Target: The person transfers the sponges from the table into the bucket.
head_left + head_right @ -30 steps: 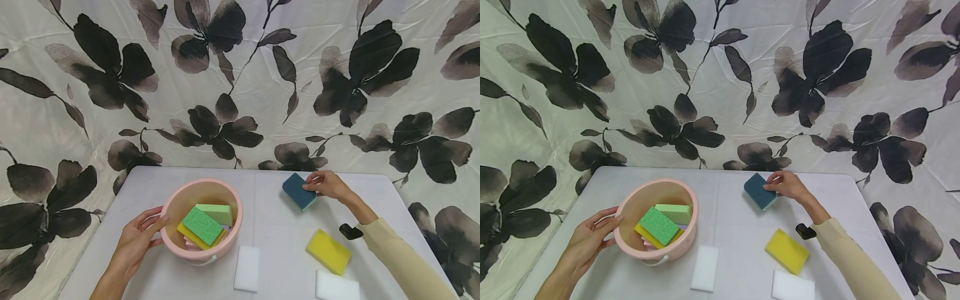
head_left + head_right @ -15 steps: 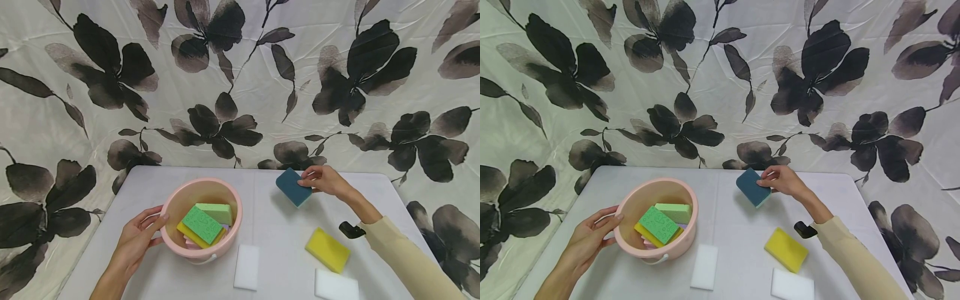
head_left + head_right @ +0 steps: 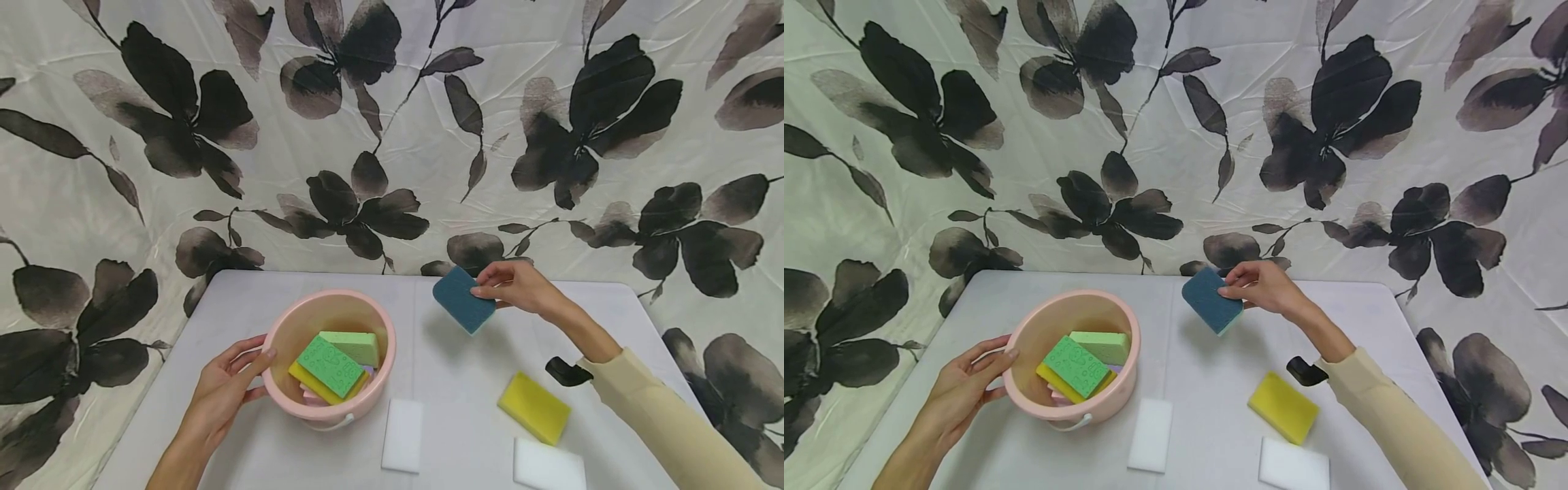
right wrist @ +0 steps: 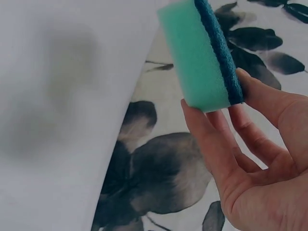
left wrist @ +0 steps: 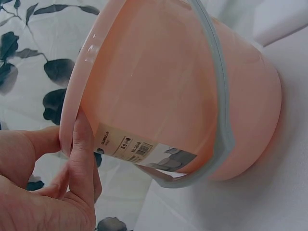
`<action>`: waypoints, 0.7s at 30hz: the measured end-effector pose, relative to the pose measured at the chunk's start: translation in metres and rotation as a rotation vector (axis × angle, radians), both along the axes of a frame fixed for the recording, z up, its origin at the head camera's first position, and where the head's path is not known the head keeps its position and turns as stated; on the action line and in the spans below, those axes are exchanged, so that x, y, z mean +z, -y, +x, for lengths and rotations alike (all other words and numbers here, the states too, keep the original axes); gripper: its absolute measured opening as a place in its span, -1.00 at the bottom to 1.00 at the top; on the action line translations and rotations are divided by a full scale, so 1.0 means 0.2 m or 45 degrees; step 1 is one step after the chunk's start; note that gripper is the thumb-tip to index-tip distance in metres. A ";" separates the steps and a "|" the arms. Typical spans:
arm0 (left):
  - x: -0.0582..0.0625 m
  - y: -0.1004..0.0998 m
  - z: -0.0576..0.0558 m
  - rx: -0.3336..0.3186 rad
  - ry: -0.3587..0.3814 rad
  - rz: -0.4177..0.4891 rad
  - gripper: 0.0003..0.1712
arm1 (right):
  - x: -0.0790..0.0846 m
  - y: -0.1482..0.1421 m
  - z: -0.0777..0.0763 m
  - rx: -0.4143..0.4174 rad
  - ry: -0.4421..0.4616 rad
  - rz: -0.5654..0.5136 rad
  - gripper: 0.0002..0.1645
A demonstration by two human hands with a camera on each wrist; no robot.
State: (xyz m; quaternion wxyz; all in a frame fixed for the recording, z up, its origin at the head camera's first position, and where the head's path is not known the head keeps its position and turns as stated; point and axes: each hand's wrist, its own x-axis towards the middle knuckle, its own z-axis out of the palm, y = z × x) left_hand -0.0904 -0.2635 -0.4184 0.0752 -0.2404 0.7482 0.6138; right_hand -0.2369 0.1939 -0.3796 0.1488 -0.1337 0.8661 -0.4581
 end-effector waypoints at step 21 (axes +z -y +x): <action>0.01 -0.01 -0.01 -0.004 0.009 -0.005 -0.17 | 0.18 0.28 0.02 0.167 -0.001 -0.171 -0.69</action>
